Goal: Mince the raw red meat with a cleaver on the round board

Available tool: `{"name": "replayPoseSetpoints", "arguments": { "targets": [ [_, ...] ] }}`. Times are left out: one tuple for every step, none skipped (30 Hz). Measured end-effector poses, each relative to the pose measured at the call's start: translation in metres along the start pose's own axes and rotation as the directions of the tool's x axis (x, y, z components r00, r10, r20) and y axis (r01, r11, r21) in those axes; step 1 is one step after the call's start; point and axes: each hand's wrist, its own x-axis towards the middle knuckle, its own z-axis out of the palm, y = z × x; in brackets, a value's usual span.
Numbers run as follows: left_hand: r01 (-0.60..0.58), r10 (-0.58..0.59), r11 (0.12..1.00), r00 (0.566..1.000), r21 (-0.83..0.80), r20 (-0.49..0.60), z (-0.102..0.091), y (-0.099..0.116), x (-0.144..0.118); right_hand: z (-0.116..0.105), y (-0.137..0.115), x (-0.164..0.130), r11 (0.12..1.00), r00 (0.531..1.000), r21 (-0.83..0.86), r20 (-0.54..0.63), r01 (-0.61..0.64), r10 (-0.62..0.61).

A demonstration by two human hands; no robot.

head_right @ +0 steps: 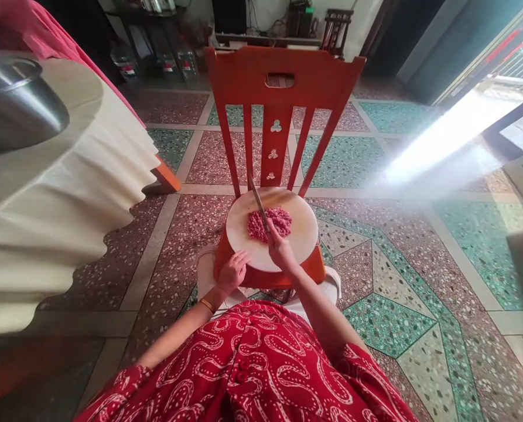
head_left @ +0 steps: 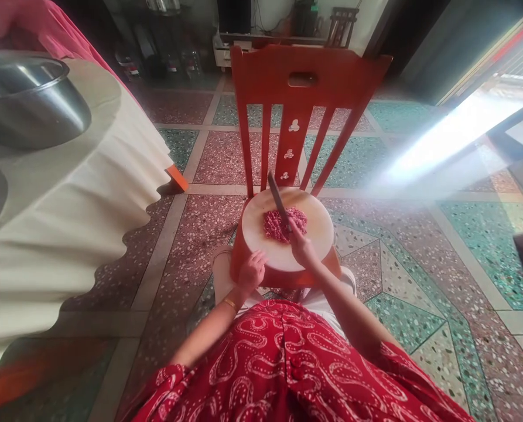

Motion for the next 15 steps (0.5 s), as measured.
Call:
{"name": "replayPoseSetpoints", "arguments": {
  "targets": [
    [0.001, -0.001, 1.000, 1.000, -0.005, 0.001, 0.0002, -0.0002, -0.0001, 0.0007, 0.0005, 0.0000, 1.000, 1.000, -0.017, 0.025, -0.015, 0.016],
    [0.003, -0.003, 1.000, 1.000, -0.009, 0.002, 0.0005, -0.0002, -0.0004, 0.0013, 0.0012, 0.0001, 0.998, 0.997, -0.039, 0.058, -0.046, 0.048],
    [0.005, -0.005, 1.000, 1.000, -0.012, 0.002, 0.0007, -0.0002, -0.0007, 0.0015, 0.0017, 0.0003, 0.995, 0.993, -0.059, 0.087, -0.077, 0.082],
    [0.007, -0.007, 1.000, 1.000, -0.010, -0.002, 0.0009, -0.0001, -0.0009, 0.0015, 0.0019, 0.0006, 0.993, 0.990, -0.071, 0.099, -0.096, 0.103],
    [0.005, -0.005, 1.000, 1.000, -0.006, -0.006, 0.0009, 0.0001, -0.0010, 0.0013, 0.0017, 0.0010, 0.993, 0.991, -0.071, 0.094, -0.093, 0.100],
    [0.000, 0.000, 1.000, 1.000, -0.001, -0.010, 0.0007, 0.0004, -0.0010, 0.0012, 0.0013, 0.0014, 0.995, 0.994, -0.066, 0.074, -0.070, 0.075],
    [-0.005, 0.005, 1.000, 1.000, 0.003, -0.013, 0.0003, 0.0008, -0.0007, 0.0016, 0.0009, 0.0015, 0.997, 0.998, -0.062, 0.047, -0.040, 0.043],
    [-0.005, 0.005, 1.000, 1.000, 0.005, -0.014, -0.0003, 0.0011, -0.0004, 0.0023, 0.0007, 0.0013, 0.998, 0.999, -0.066, 0.027, -0.019, 0.021],
    [-0.003, 0.003, 1.000, 1.000, 0.003, -0.012, -0.0010, 0.0015, 0.0001, 0.0033, 0.0008, 0.0008, 0.997, 1.000, -0.078, 0.025, -0.016, 0.018],
    [0.000, 0.000, 1.000, 1.000, -0.002, -0.010, -0.0018, 0.0019, 0.0005, 0.0042, 0.0012, 0.0001, 0.995, 0.998, -0.093, 0.043, -0.033, 0.037],
    [0.003, -0.003, 1.000, 1.000, -0.008, -0.007, -0.0024, 0.0022, 0.0009, 0.0046, 0.0014, -0.0008, 0.993, 0.995, -0.105, 0.074, -0.062, 0.070],
    [0.005, -0.006, 1.000, 1.000, -0.013, -0.006, -0.0027, 0.0024, 0.0011, 0.0042, 0.0012, -0.0015, 0.990, 0.989, -0.107, 0.107, -0.091, 0.103],
    [0.003, -0.004, 1.000, 1.000, -0.015, -0.007, -0.0028, 0.0024, 0.0012, 0.0031, 0.0006, -0.0020, 0.989, 0.985, -0.096, 0.126, -0.109, 0.120],
    [-0.001, 0.001, 1.000, 1.000, -0.013, -0.011, -0.0025, 0.0023, 0.0012, 0.0013, -0.0006, -0.0021, 0.991, 0.986, -0.072, 0.119, -0.109, 0.117],
    [-0.007, 0.007, 1.000, 1.000, -0.007, -0.014, -0.0021, 0.0020, 0.0011, -0.0006, -0.0020, -0.0018, 0.995, 0.991, -0.041, 0.088, -0.094, 0.097]
  ]
}}
